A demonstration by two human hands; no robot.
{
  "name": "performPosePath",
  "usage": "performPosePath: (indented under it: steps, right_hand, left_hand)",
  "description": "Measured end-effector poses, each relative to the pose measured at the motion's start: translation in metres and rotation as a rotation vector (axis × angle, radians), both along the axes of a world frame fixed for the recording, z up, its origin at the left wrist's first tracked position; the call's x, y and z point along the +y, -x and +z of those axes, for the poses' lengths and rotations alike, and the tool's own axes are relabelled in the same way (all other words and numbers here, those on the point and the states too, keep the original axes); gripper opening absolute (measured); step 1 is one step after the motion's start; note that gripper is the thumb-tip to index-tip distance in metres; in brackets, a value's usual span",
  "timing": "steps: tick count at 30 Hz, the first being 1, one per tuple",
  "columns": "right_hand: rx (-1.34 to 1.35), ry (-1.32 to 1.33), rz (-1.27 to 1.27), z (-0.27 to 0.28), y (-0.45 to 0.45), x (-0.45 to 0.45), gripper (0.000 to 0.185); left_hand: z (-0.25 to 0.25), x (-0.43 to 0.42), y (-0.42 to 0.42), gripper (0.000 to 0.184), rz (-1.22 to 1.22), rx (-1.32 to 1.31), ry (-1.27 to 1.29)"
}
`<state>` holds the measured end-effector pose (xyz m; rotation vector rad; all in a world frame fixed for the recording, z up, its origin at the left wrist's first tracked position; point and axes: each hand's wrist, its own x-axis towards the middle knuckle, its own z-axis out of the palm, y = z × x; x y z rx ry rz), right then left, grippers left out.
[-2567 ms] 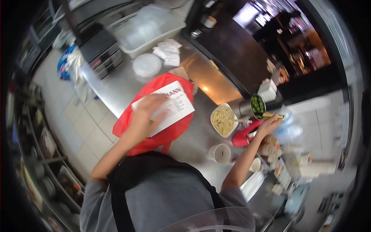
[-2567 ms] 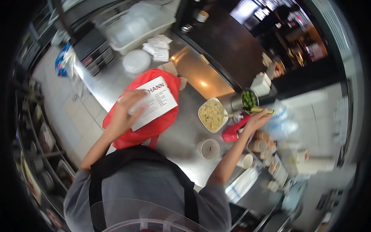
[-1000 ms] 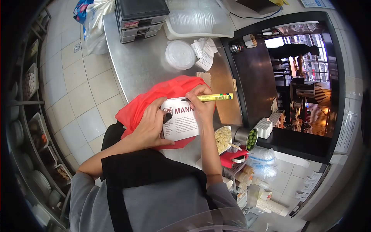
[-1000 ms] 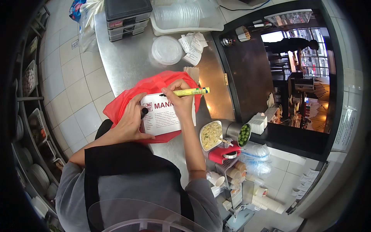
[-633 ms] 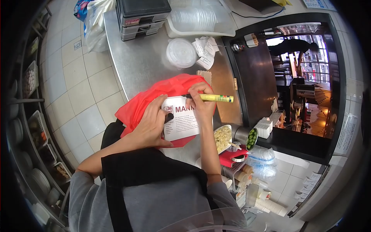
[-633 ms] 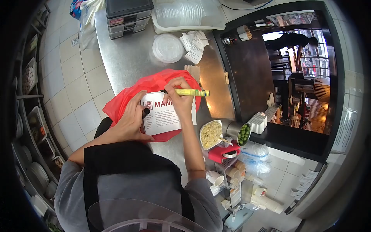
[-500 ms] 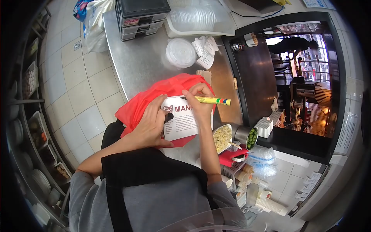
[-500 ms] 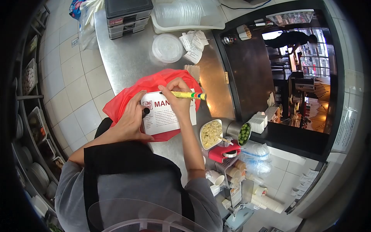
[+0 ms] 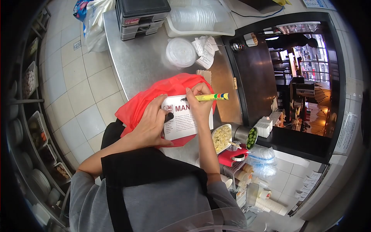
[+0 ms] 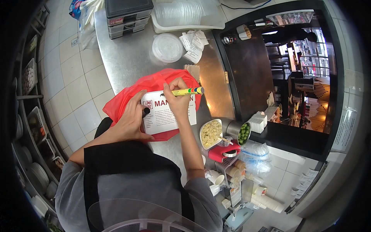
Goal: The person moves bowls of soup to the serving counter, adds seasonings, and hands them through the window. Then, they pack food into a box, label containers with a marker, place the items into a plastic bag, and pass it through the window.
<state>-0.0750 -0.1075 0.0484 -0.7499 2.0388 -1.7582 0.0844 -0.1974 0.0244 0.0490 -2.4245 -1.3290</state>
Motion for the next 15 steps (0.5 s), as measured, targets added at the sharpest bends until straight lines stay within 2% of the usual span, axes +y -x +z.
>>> performPosePath:
  steps: [8,11,15]
  right_hand:
    - [0.083,0.019,-0.029,0.0013,-0.0016,-0.0014,0.025]
    - [-0.009,-0.018,-0.042,0.0008,-0.0020,0.0012,0.026]
    - [0.035,0.025,-0.075,-0.0023,-0.0012,0.0002,0.026]
  left_hand:
    - [0.0002,-0.0002,-0.0002,0.088,0.001,-0.009,0.004]
    - [-0.0003,0.0003,0.0003,0.088,0.000,-0.003,0.000]
    - [-0.0005,0.0000,0.0004,0.088,-0.001,-0.008,0.005]
